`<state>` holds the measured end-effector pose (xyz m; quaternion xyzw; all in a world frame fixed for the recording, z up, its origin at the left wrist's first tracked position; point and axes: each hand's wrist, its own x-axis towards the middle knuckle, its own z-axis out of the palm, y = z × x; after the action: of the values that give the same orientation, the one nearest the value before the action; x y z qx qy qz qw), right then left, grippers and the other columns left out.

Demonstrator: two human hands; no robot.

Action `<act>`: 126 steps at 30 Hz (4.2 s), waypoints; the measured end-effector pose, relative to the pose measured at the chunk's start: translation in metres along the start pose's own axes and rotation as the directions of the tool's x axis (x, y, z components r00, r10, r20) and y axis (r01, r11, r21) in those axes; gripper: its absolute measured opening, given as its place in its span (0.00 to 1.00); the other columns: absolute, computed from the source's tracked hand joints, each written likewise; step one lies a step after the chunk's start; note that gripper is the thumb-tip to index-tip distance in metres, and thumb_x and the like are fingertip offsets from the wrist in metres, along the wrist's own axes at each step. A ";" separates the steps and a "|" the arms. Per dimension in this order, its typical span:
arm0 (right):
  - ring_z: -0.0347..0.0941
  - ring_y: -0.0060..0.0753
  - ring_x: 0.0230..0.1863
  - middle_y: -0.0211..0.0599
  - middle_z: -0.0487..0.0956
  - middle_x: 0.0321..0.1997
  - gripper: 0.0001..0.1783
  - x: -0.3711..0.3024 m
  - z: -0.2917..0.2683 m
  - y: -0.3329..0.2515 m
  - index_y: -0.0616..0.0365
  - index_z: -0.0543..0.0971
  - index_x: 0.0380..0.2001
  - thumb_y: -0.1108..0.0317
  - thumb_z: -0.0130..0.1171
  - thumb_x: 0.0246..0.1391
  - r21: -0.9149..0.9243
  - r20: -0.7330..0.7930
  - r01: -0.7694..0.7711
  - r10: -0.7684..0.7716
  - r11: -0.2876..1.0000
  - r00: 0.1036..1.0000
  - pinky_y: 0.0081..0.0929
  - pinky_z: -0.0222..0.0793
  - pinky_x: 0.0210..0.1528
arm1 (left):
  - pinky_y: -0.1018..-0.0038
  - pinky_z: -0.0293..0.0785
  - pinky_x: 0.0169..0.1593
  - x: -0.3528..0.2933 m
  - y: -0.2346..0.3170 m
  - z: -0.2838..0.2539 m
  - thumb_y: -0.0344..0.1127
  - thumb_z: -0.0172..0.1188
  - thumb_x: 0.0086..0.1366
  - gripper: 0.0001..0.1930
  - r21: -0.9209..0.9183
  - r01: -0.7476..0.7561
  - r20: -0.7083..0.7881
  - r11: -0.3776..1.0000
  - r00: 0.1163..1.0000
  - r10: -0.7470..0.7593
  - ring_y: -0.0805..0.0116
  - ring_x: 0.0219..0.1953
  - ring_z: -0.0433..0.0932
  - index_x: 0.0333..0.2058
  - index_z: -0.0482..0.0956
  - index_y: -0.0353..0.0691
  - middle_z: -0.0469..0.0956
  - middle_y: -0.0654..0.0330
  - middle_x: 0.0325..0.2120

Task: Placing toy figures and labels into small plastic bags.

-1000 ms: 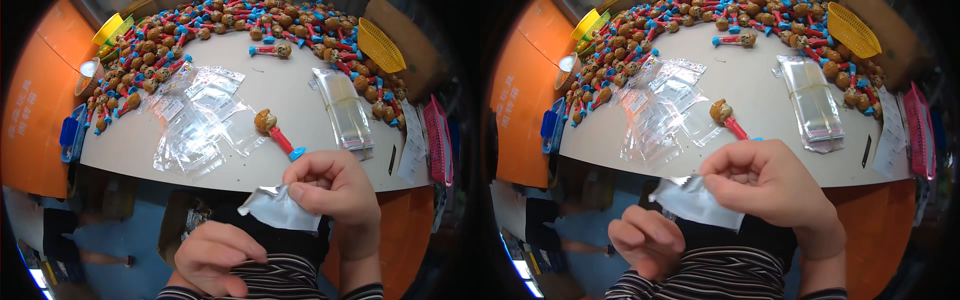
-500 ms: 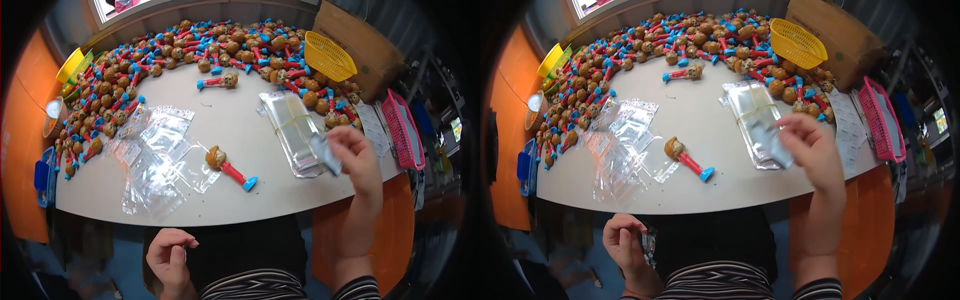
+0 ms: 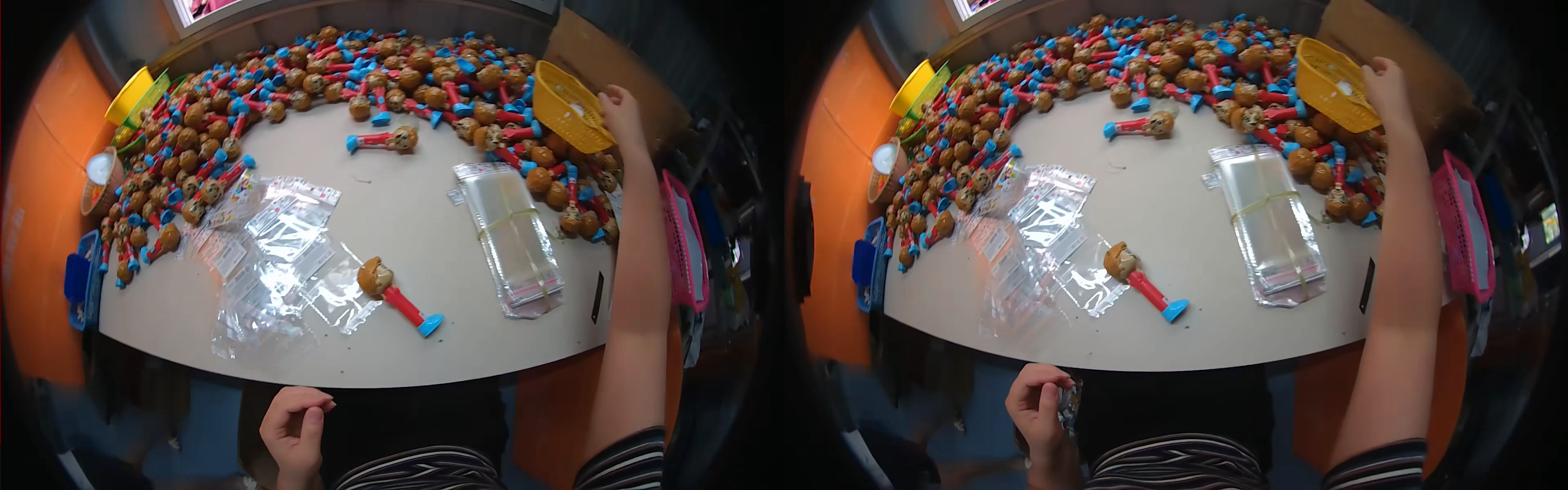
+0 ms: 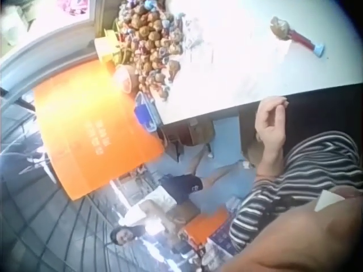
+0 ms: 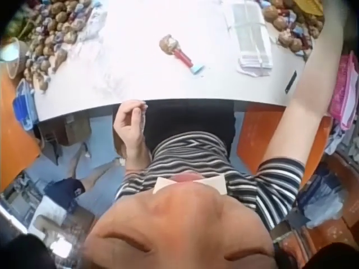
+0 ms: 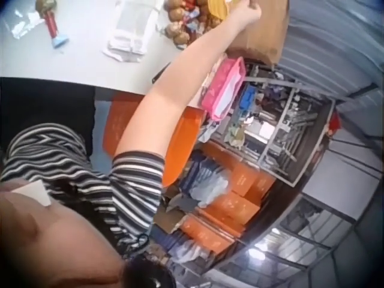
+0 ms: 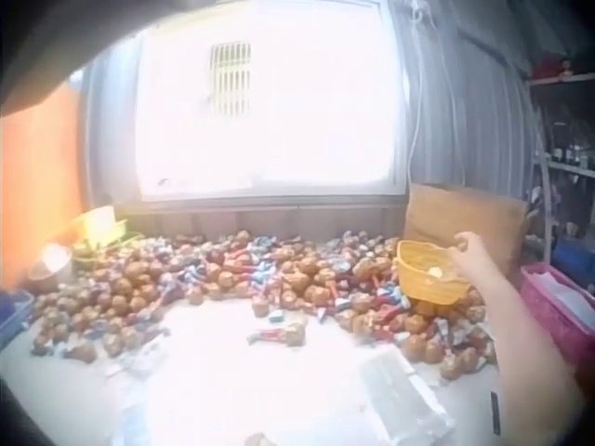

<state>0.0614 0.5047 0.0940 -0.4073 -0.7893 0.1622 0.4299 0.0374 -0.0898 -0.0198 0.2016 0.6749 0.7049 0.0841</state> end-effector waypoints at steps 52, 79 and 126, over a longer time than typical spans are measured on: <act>0.73 0.23 0.27 0.38 0.79 0.31 0.17 -0.319 0.081 -0.151 0.53 0.65 0.25 0.77 0.66 0.45 0.256 0.962 -0.785 -0.068 0.564 0.265 0.22 0.70 0.31 | 0.68 0.72 0.43 0.090 -0.066 0.040 0.26 0.65 0.55 0.07 0.438 -0.160 0.124 0.884 0.985 0.117 0.56 0.40 0.76 0.31 0.77 0.32 0.76 0.54 0.38; 0.72 0.19 0.27 0.34 0.77 0.26 0.16 -0.318 0.066 -0.157 0.55 0.65 0.24 0.75 0.65 0.45 0.255 0.965 -0.709 -0.133 0.658 0.224 0.17 0.68 0.29 | 0.70 0.75 0.41 0.094 -0.048 0.047 0.27 0.64 0.56 0.08 0.458 -0.322 0.135 0.829 0.947 0.293 0.58 0.35 0.80 0.35 0.82 0.33 0.81 0.52 0.32; 0.71 0.41 0.23 0.40 0.74 0.23 0.10 -0.358 -0.026 -0.101 0.58 0.80 0.36 0.64 0.63 0.52 0.185 0.611 0.262 -0.320 0.947 0.724 0.33 0.65 0.27 | 0.71 0.75 0.31 0.091 -0.039 0.097 0.25 0.59 0.58 0.06 0.375 -0.420 0.342 0.827 0.891 0.298 0.60 0.26 0.79 0.35 0.79 0.32 0.77 0.53 0.26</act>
<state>0.1382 0.1601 -0.0249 -0.1807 -0.9338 0.2539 0.1759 -0.0127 0.0381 -0.0419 0.4331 0.7475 0.5036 -0.0081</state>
